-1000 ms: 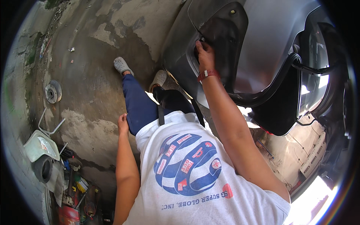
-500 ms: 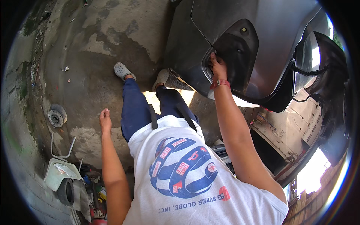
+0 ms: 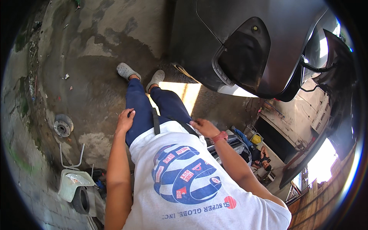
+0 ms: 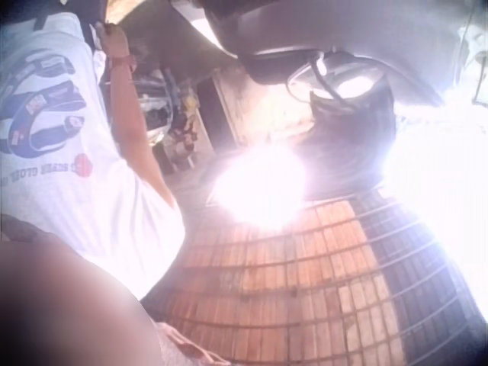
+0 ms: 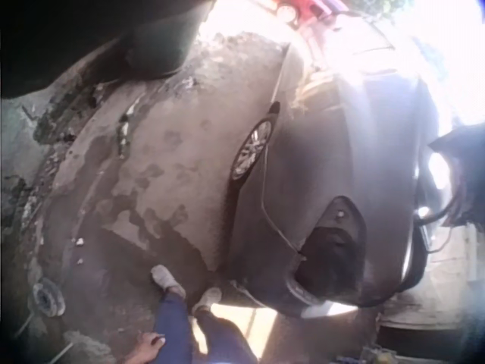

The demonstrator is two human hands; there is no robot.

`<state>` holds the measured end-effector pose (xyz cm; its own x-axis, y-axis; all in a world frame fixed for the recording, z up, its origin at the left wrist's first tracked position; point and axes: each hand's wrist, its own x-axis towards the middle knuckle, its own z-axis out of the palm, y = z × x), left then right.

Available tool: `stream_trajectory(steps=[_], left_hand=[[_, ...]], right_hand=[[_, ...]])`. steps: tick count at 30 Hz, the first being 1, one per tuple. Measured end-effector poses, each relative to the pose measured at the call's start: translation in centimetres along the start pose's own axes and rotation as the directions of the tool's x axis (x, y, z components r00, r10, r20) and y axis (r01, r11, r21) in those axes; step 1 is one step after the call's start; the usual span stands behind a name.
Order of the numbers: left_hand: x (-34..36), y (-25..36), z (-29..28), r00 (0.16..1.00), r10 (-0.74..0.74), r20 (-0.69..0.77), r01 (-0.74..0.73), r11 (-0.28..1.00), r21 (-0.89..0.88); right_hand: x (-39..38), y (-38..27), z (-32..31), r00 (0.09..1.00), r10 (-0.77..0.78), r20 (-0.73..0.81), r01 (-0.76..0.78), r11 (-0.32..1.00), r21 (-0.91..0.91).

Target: The person scrapes the rear quarter panel of a silver car with a scraper, then reattaches the rear bumper by aligning and pressing it into place. The person also briefly touches the trunk area.

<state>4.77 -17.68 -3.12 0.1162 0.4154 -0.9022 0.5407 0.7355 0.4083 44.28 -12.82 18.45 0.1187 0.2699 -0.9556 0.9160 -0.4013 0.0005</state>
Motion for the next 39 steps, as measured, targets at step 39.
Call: stream_trajectory(steps=[39], left_hand=[[8.3, 14.9, 21.6, 0.908, 0.300, -0.293, -0.409, 0.787, -0.461]], right_hand=[[-4.4, 4.4, -43.9, 0.052, -0.491, -0.870, 0.120, 0.868, -0.482]])
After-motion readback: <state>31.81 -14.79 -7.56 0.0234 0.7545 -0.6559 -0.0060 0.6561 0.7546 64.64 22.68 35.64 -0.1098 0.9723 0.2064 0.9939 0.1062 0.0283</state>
